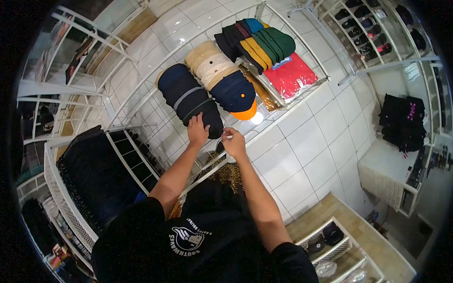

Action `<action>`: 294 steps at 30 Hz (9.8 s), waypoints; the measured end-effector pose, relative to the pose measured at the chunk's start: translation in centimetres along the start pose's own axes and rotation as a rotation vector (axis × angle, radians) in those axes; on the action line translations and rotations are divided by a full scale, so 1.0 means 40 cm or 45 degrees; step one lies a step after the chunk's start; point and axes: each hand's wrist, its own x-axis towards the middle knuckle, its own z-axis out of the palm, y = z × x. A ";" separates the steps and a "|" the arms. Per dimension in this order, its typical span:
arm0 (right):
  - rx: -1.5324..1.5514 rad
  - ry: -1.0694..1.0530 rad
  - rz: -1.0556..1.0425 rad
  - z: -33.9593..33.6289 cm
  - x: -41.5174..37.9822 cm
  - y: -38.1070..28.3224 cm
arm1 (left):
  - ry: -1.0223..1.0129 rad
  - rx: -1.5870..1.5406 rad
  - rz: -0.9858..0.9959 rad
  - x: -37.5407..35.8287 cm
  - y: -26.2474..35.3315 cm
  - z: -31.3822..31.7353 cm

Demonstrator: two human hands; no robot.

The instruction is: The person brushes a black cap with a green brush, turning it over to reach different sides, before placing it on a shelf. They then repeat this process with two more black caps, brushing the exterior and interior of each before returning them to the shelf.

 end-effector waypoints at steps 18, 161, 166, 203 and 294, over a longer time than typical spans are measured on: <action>1.681 0.646 0.062 -0.447 -0.433 -0.001 | -1.391 -2.158 -0.028 -0.429 0.513 -0.286; -0.174 1.437 -0.476 -0.652 -0.773 -0.101 | -1.574 -1.488 0.918 -0.479 0.712 -0.352; -0.454 1.277 -0.741 -0.587 -0.793 -0.144 | -1.465 -1.487 0.995 -0.496 0.721 -0.344; 0.057 1.364 -0.726 -0.600 -0.801 -0.057 | -1.657 -1.891 0.474 -0.490 0.725 -0.376; -0.545 0.897 -0.804 -0.609 -0.847 -0.168 | -1.365 -1.156 0.926 -0.524 0.734 -0.402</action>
